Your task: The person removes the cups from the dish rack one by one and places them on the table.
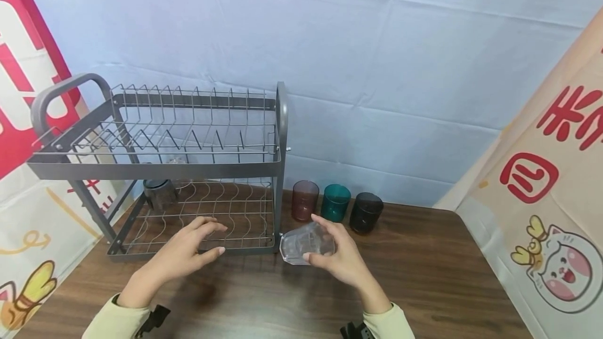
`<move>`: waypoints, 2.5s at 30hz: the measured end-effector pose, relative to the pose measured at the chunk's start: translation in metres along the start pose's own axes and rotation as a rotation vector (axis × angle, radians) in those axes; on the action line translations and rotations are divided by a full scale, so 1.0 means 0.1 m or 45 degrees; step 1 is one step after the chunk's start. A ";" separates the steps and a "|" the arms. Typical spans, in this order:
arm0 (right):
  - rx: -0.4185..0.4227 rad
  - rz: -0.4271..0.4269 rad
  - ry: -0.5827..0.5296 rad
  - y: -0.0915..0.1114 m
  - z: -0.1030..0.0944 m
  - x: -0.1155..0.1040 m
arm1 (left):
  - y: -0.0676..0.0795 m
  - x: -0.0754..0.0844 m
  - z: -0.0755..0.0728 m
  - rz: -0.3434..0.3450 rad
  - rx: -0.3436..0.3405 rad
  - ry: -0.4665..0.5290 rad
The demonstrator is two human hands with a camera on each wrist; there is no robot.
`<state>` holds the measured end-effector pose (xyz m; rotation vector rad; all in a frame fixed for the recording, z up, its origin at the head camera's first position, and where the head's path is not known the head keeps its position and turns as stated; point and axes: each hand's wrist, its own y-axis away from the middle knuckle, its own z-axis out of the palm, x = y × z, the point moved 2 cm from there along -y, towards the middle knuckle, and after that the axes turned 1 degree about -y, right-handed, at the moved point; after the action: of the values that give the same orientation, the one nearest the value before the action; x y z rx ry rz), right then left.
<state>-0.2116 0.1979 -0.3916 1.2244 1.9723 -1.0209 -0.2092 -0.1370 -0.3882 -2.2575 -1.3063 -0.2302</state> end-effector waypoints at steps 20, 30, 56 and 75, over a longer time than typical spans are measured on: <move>-0.087 -0.062 0.354 -0.36 0.08 0.01 | -0.15 -0.37 -0.27 -0.162 0.086 -0.217; -0.095 -0.003 0.408 -0.52 0.16 0.08 | -0.20 -0.52 -0.36 -0.286 0.109 -0.288; -0.178 0.042 0.581 -0.82 0.32 0.13 | -0.31 -0.81 -0.51 -0.433 0.236 -0.344; -0.188 0.026 0.644 -0.89 0.39 0.19 | -0.43 -1.02 -0.71 -0.519 0.215 -0.320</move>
<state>-0.2971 0.1481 -0.4009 1.5223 2.3538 -0.5740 -0.2905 -0.2332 -0.3530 -1.9076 -1.8405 0.0258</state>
